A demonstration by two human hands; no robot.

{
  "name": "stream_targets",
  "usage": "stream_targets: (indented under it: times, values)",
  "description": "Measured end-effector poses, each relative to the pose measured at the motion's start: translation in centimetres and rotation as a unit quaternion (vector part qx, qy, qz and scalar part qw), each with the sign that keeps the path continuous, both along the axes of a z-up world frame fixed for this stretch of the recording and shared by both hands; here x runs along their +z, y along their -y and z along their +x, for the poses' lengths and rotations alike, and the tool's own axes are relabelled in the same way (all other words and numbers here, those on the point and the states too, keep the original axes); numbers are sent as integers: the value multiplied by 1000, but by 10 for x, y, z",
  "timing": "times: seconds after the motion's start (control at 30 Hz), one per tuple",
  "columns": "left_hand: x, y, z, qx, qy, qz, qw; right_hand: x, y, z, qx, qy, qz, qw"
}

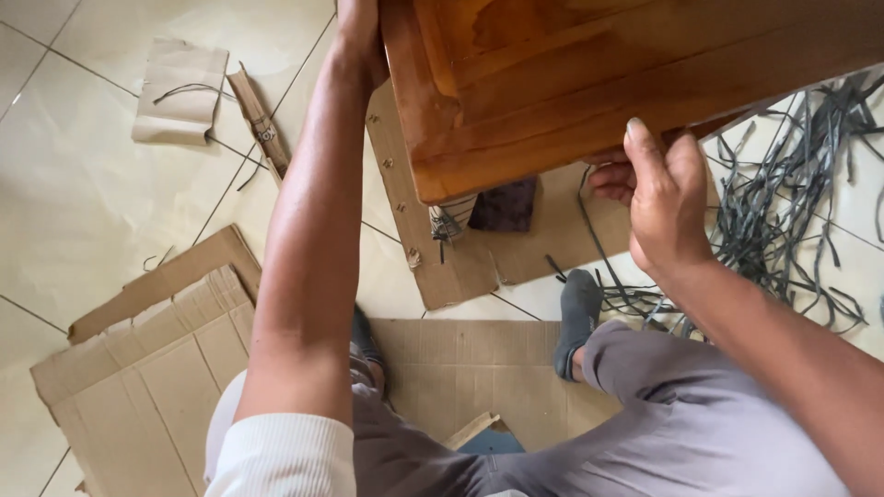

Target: Wrapping cardboard around the legs of a wooden furniture piece and securing it with plastic ties.

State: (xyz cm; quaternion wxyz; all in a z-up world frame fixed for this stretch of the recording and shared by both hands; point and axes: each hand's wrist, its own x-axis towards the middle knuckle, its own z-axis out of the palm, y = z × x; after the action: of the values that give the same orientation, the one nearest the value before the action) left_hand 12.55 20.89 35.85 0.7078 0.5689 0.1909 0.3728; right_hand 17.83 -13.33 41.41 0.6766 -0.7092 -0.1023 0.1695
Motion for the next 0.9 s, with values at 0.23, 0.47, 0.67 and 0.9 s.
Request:
stream_targets:
  times: [0.23, 0.47, 0.67, 0.9]
  values:
    - [20, 6, 0, -23, 12, -76, 997, -12, 5, 6, -27, -12, 21, 999]
    - [19, 11, -14, -39, 15, -157, 987, -11, 2, 13, -16, -2, 2, 1000]
    - [9, -1, -17, -46, 32, -196, 979, 8, -8, 22, 46, -14, 32, 998]
    - [-24, 9, -1, 67, -4, -74, 995, 19, -26, 57, 7, -30, -11, 999]
